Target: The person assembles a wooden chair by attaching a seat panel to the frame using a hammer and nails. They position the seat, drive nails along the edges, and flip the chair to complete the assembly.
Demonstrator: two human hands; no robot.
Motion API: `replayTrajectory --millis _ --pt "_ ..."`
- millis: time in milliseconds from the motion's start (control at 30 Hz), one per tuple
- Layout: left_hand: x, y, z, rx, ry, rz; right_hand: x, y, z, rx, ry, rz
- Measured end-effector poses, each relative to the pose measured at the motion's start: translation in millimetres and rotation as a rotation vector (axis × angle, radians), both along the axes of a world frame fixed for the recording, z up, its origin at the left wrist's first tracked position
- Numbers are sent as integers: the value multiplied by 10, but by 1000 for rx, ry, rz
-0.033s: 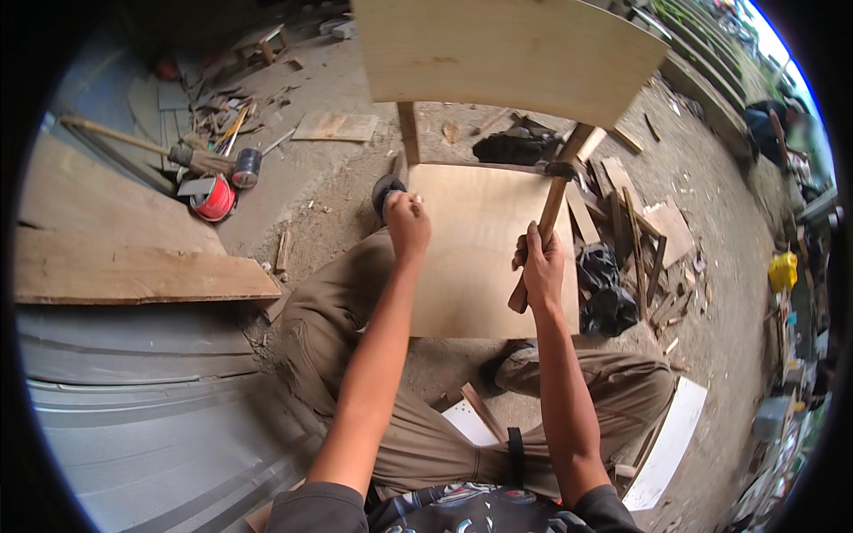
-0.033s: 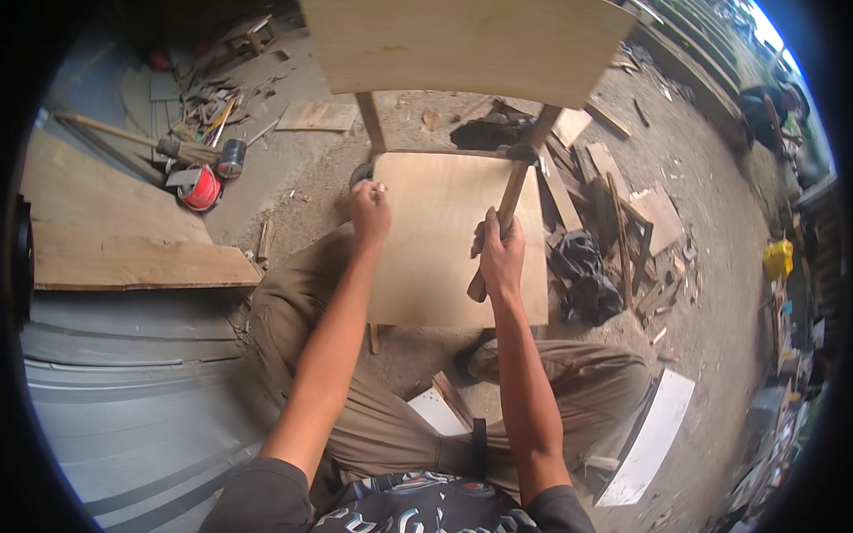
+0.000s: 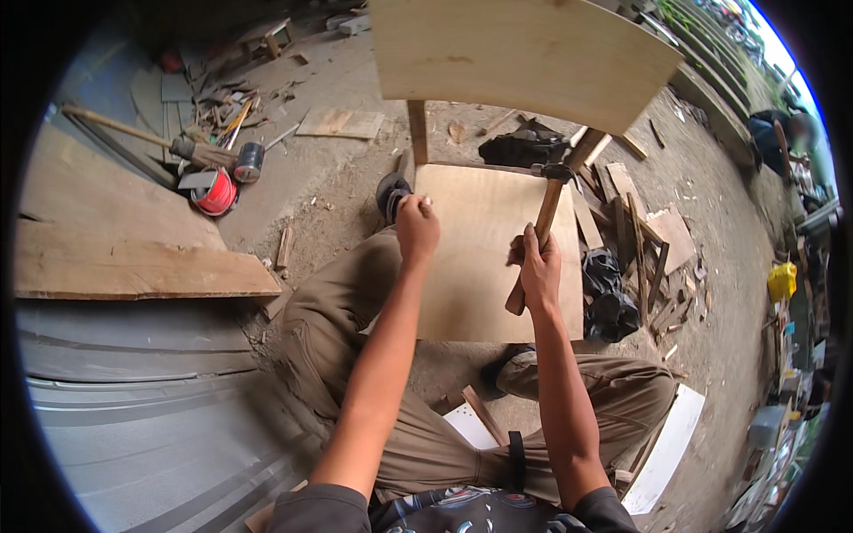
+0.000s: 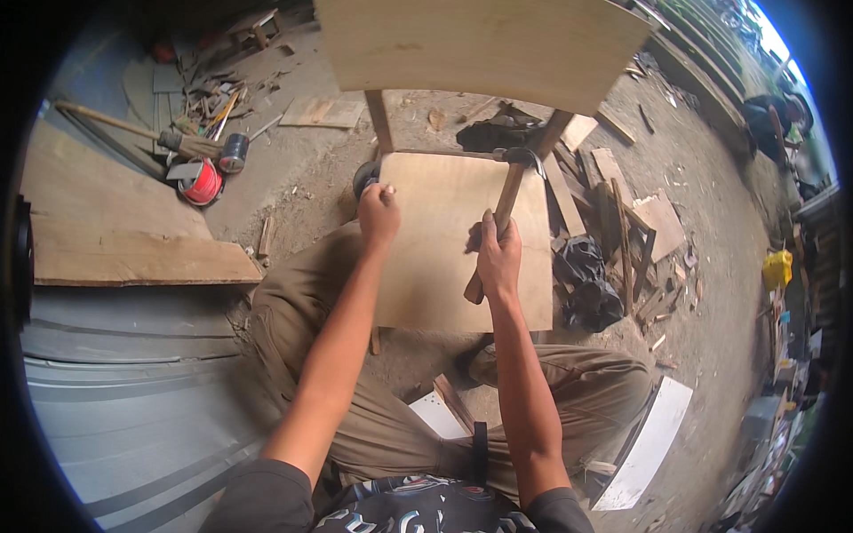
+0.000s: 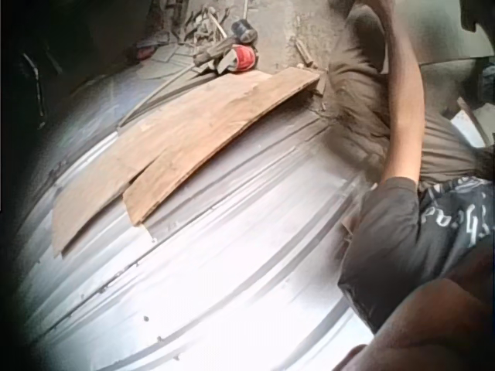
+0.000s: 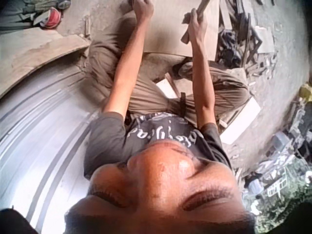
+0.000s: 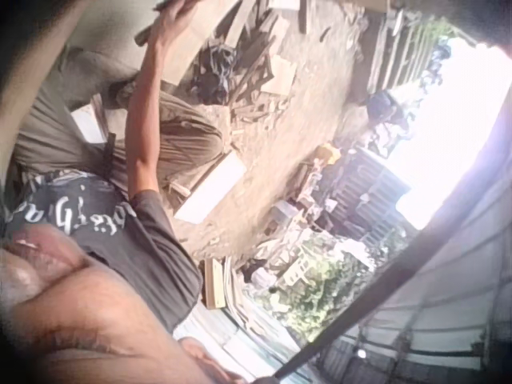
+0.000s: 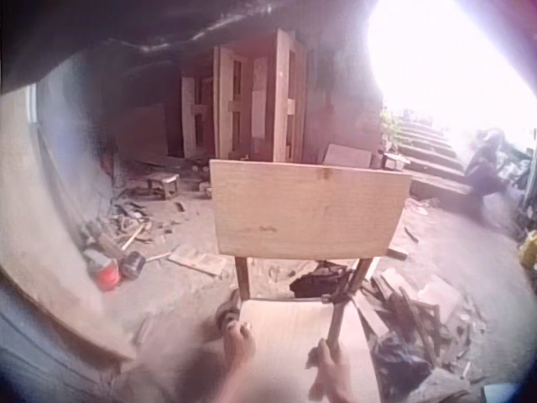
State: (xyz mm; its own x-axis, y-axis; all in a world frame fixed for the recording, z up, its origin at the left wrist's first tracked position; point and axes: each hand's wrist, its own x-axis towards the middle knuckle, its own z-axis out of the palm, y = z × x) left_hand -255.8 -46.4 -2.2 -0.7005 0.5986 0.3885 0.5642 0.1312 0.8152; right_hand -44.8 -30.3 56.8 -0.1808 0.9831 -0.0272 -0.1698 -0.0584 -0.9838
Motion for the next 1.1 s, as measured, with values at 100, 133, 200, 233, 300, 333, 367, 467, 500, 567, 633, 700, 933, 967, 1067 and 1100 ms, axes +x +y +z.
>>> replayTrajectory --millis 100,133,200,233,300,333,367,467,500,567,633,700,933,967,1067,1100 --pt "106 -125 -69 87 -38 112 -317 74 -191 151 -109 29" --pt "143 -182 -102 91 -78 117 -379 182 -308 275 -188 32" --pt "121 -250 -46 115 -138 141 -518 193 -157 369 -475 89" --pt "110 -291 -44 105 -152 160 -608 162 -64 348 -533 147" --pt "146 -238 8 101 -180 155 -689 201 37 312 -655 218" --pt "160 -242 28 66 -191 160 -704 238 -29 361 -719 239" --pt "151 -240 42 79 -220 178 -734 255 -70 370 -724 250" --pt "134 -216 55 136 -278 219 -771 293 -114 393 -753 273" --pt "117 -206 40 166 -277 228 -776 300 -126 385 -754 279" --pt "86 -181 3 246 -292 237 -783 302 -129 372 -752 291" --pt "71 -162 -42 345 -320 236 -774 284 -75 346 -743 317" --pt "93 -191 53 186 -289 138 -714 294 -97 341 -721 319" --pt "-37 -85 -99 87 84 41 -742 350 -397 480 -682 264" --pt "-51 -80 -139 35 123 43 -748 358 -447 525 -625 249" --pt "11 -74 -109 15 150 -5 -689 418 -465 419 -527 236" --pt "67 -93 -38 6 150 -23 -613 428 -457 404 -515 214"
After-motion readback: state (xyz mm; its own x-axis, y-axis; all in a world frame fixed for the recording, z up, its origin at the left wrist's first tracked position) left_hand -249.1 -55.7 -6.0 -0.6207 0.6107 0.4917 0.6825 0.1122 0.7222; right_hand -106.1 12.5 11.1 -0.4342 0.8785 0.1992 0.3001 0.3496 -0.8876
